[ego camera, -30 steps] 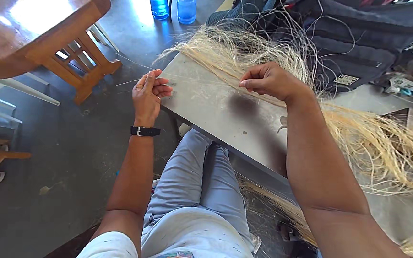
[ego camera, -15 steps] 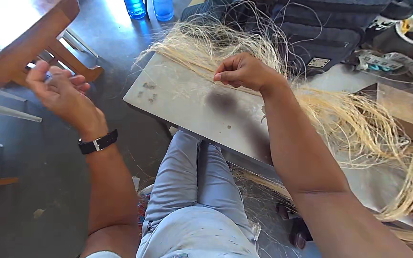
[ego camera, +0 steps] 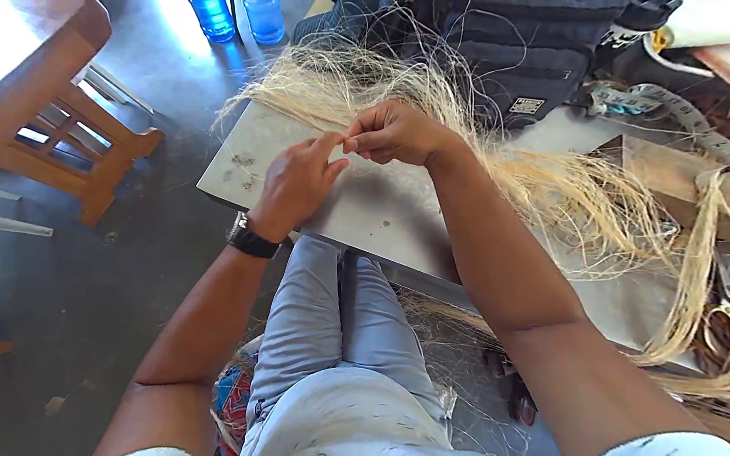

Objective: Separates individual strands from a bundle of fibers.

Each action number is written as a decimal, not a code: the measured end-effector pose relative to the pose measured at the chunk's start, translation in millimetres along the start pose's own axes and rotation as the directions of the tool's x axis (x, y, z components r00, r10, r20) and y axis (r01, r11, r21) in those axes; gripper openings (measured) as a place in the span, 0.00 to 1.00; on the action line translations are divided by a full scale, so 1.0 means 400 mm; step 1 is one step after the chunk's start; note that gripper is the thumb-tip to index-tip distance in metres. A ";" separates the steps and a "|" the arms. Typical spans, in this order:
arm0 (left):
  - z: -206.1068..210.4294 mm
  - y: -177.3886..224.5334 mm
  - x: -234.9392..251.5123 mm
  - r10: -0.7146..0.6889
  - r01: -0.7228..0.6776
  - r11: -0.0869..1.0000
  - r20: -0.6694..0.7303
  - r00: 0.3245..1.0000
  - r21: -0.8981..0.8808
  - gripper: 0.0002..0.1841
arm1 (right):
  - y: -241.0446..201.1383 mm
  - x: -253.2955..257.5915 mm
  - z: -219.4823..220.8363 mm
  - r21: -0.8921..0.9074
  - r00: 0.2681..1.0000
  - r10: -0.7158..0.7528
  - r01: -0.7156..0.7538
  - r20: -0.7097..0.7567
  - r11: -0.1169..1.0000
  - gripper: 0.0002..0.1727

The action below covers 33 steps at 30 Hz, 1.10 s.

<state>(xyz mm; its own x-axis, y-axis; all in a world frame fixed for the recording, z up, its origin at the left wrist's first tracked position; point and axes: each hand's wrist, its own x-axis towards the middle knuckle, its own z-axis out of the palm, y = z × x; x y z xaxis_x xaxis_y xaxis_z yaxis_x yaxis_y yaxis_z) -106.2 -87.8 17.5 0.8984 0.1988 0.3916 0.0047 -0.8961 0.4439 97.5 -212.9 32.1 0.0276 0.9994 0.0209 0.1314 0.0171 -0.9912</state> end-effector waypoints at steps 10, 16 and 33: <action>-0.106 -0.079 -0.042 0.096 -0.099 0.993 0.059 0.994 0.058 0.15 | 0.000 -0.013 -0.035 -0.100 1.000 0.020 -0.021 -0.006 0.995 0.14; -0.117 -0.079 -0.042 0.087 -0.090 0.993 0.047 0.995 0.070 0.15 | -0.005 -0.052 -0.081 -0.161 0.997 0.072 -0.065 0.038 0.985 0.09; -0.397 -0.229 -0.145 -0.216 0.197 0.959 0.076 0.973 0.202 0.23 | 0.015 -0.134 -0.192 -0.133 0.980 0.080 -0.105 -0.181 0.985 0.07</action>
<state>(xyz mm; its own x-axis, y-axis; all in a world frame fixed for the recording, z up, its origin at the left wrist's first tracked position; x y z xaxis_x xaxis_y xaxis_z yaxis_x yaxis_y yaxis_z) -228.6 45.8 82.0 0.9069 0.3568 0.2243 0.2703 -0.9008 0.3399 172.7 -268.8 35.1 0.2165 0.9756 -0.0353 0.2586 -0.0922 -0.9616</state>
